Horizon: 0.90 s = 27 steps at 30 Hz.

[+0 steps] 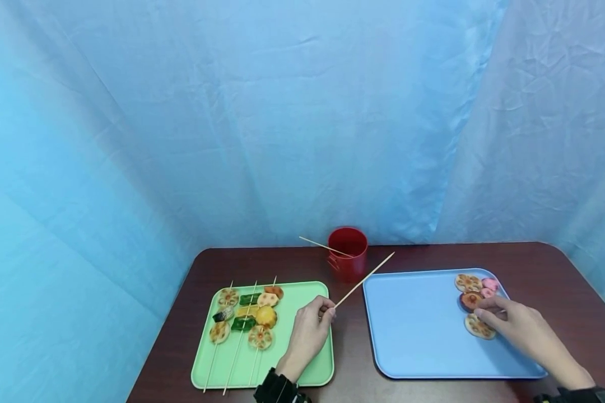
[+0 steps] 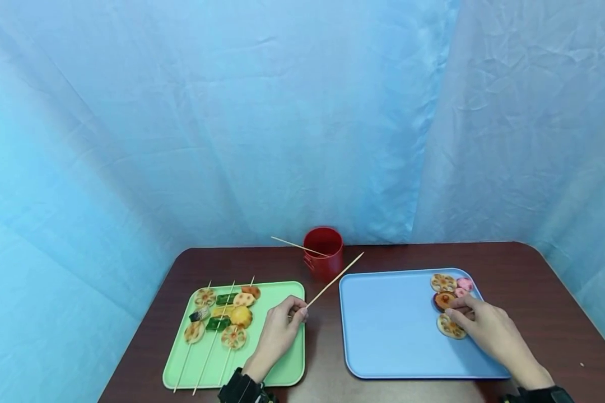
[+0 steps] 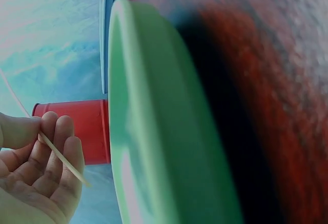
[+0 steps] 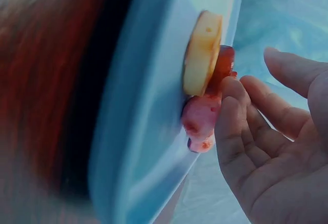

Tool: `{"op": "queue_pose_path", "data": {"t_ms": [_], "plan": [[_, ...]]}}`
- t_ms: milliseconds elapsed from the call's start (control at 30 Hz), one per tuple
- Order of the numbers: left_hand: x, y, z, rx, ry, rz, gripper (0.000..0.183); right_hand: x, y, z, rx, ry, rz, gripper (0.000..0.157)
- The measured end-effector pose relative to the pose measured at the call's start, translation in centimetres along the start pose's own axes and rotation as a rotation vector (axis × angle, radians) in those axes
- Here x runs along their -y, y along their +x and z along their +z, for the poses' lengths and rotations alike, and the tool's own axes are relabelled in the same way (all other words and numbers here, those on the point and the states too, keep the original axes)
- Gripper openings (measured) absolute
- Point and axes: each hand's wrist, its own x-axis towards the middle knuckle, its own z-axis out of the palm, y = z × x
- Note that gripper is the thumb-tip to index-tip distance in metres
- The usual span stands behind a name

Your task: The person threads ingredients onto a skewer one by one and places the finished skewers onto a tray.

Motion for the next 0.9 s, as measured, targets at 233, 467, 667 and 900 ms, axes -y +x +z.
{"op": "queue_pose_path", "data": {"t_ms": [233, 467, 667, 900], "plan": [[-0.1, 0.1, 0.1, 0.006, -0.010, -0.002, 0.004, 0.4, -0.1, 0.4, -0.023, -0.078, -0.047, 0.042], [0.0, 0.0, 0.2, -0.001, -0.012, 0.002, 0.004, 1.2, 0.1, 0.6, 0.029, -0.194, -0.053, 0.043], [0.0, -0.1, 0.1, 0.004, -0.016, -0.010, 0.005, 1.6, 0.1, 0.8, 0.055, -0.262, -0.067, 0.049], [0.1, -0.3, 0.2, 0.011, -0.009, -0.027, 0.007, 1.5, -0.2, 1.1, 0.018, -0.307, -0.085, 0.054]]}}
